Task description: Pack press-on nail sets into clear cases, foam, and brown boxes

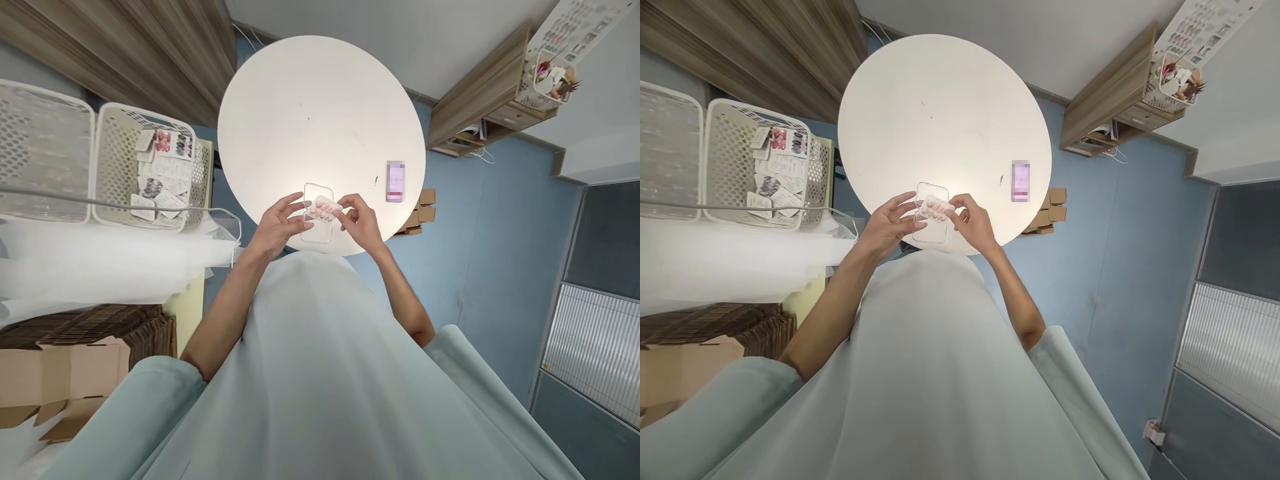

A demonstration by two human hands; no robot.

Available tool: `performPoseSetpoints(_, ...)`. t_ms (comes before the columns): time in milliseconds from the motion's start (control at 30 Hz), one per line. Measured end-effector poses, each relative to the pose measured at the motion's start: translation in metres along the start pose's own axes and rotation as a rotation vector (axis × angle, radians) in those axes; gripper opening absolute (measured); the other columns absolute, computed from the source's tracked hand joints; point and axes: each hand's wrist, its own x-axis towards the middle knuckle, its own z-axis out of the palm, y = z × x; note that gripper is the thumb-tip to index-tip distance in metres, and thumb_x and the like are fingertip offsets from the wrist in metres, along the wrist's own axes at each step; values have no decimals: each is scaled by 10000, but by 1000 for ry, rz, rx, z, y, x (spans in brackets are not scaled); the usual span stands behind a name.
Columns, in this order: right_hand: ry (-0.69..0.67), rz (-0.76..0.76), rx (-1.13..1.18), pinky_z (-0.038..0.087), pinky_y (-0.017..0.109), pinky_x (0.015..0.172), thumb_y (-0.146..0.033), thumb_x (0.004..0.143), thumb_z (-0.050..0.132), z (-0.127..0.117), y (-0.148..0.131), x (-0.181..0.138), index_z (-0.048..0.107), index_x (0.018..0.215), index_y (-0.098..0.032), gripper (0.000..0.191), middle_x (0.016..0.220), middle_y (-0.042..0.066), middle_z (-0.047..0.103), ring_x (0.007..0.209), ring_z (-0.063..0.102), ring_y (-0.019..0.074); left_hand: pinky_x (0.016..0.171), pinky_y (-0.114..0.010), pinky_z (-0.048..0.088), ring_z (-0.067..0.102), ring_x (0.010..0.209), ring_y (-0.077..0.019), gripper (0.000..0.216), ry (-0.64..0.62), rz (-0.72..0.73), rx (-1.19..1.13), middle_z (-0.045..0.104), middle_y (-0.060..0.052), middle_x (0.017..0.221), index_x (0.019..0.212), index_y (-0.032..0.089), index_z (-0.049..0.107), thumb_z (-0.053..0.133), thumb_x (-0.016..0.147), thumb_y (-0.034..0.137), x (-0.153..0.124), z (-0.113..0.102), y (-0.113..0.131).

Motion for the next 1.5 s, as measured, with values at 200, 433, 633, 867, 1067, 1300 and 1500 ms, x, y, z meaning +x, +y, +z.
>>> performPoseSetpoints(200, -107, -17, -68, 524, 280, 654, -618, 1025, 646, -8, -4, 2, 655, 1162, -293, 353, 1119, 7, 717, 657, 635, 121, 1009, -487, 625, 723, 1227, -344, 978, 14, 4, 0, 640, -188, 1499, 1529, 249, 610, 1009, 642, 354, -2, 7, 0)
performPoseSetpoints(433, -117, -100, -222, 523, 309, 757, -529, 1064, 629, -9, -13, 0, 694, 1185, -266, 297, 1099, 27, 715, 718, 623, 151, 995, -459, 626, 720, 1217, -324, 987, 29, 5, -3, 638, -181, 1523, 1551, 267, 602, 1001, 654, 373, -4, 10, 4)
performPoseSetpoints(633, -148, -137, -350, 522, 297, 765, -482, 1114, 573, -3, -18, -7, 693, 1239, -279, 267, 1181, 41, 694, 745, 640, 146, 976, -427, 624, 709, 1208, -300, 960, 48, 30, -12, 649, -166, 1532, 1523, 279, 623, 1010, 649, 368, -4, 11, 6)
performPoseSetpoints(867, -131, -133, -419, 512, 283, 714, -461, 1126, 561, 8, -19, -12, 708, 1239, -295, 249, 1254, 59, 638, 801, 662, 151, 982, -424, 617, 712, 1179, -276, 912, 59, 24, -17, 656, -149, 1528, 1504, 296, 642, 993, 665, 355, -7, 6, 6)
performPoseSetpoints(1067, -42, -103, -300, 553, 308, 760, -543, 1104, 577, 16, -20, -10, 728, 1210, -292, 311, 1192, 58, 642, 816, 651, 158, 994, -451, 631, 716, 1202, -288, 899, 52, 23, -25, 661, -150, 1512, 1510, 294, 635, 975, 679, 343, -10, 0, 5)
performPoseSetpoints(1300, 126, 130, -53, 585, 301, 689, -786, 1011, 570, 14, -10, 18, 731, 1151, -252, 575, 1069, 66, 731, 775, 666, 162, 1001, -459, 653, 720, 1248, -320, 897, 24, 9, -70, 673, -155, 1487, 1514, 281, 641, 973, 681, 320, -16, -9, 5)
performPoseSetpoints(1500, 10, 182, 116, 546, 261, 546, -871, 939, 599, 30, -9, 34, 712, 962, -231, 650, 918, 49, 765, 663, 674, 145, 952, -443, 667, 745, 1202, -314, 860, 12, -48, -95, 690, -145, 1464, 1487, 283, 663, 972, 685, 312, -25, -16, 3)
